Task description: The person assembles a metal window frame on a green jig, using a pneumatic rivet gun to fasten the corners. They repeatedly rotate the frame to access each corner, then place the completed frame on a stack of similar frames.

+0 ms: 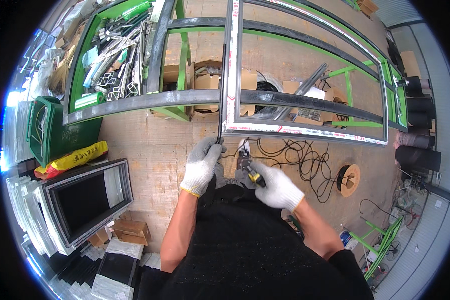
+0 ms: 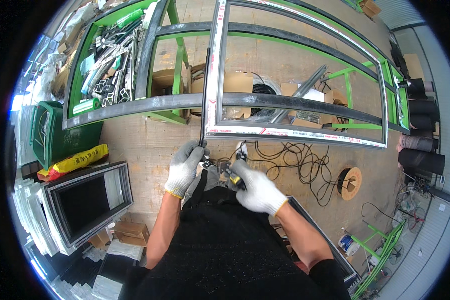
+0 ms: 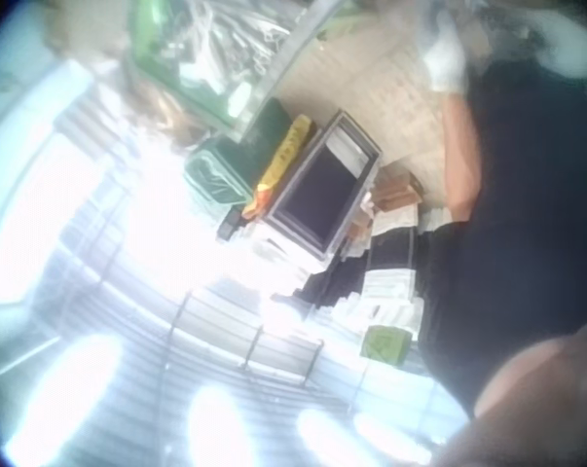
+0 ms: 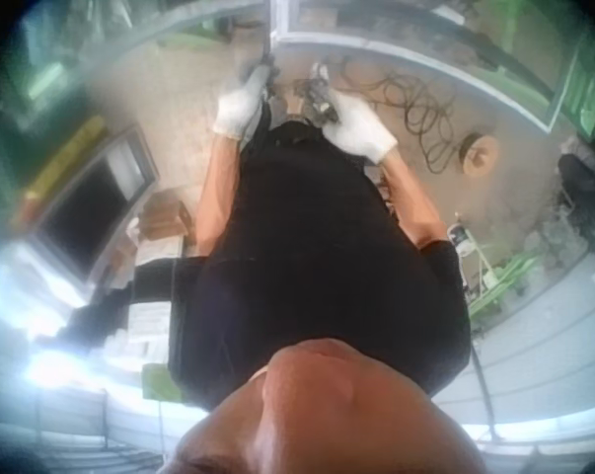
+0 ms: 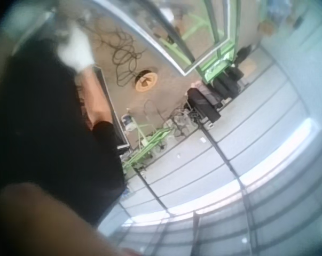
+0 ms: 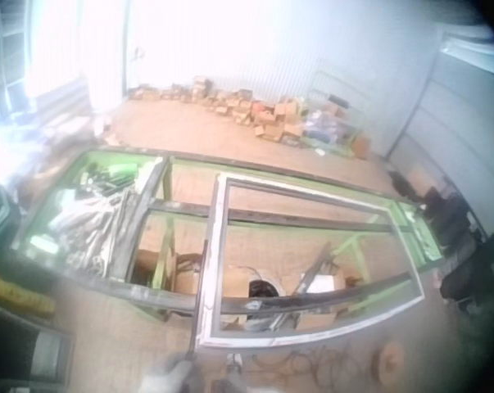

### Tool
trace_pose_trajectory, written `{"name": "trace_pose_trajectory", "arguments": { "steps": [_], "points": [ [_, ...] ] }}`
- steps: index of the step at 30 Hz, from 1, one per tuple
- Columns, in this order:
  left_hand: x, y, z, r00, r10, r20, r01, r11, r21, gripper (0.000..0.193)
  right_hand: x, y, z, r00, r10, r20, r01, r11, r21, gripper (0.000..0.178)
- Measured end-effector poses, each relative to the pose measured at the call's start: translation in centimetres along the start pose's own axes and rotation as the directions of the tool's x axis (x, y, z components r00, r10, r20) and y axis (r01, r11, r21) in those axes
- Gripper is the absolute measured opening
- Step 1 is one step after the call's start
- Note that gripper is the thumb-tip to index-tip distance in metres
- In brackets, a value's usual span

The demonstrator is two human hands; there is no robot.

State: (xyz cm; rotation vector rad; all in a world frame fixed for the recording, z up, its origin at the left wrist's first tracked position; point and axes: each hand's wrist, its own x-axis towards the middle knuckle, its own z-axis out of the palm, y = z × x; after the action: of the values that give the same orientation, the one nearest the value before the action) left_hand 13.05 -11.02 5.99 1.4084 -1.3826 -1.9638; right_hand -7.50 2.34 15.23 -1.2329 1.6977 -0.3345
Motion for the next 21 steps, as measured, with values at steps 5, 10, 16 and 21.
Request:
{"name": "trace_pose_trajectory", "arguments": {
  "steps": [5,10,16,21],
  "points": [
    [-0.4,1.3,-0.3,0.996,0.071,-0.063,-0.064,0.993,0.099,0.036,5.4,0.0,-1.4,0.997,-0.081,-0.017,0.073,0.957,-0.281,0.054],
    [-0.8,2.1,0.0,0.986,0.115,-0.123,-0.077,0.958,0.275,0.032,8.2,0.4,-1.7,0.988,-0.114,0.109,0.144,0.933,-0.330,0.056],
    [-0.9,2.2,-0.2,0.967,0.199,-0.160,-0.138,0.934,0.331,0.029,8.8,-0.3,-1.8,0.980,-0.116,0.160,0.160,0.943,-0.292,0.058],
    [-0.8,1.9,-0.5,0.964,0.216,-0.153,-0.150,0.922,0.356,0.029,9.1,-0.3,-1.5,0.977,-0.144,0.155,0.184,0.942,-0.281,0.059]
  ]
}}
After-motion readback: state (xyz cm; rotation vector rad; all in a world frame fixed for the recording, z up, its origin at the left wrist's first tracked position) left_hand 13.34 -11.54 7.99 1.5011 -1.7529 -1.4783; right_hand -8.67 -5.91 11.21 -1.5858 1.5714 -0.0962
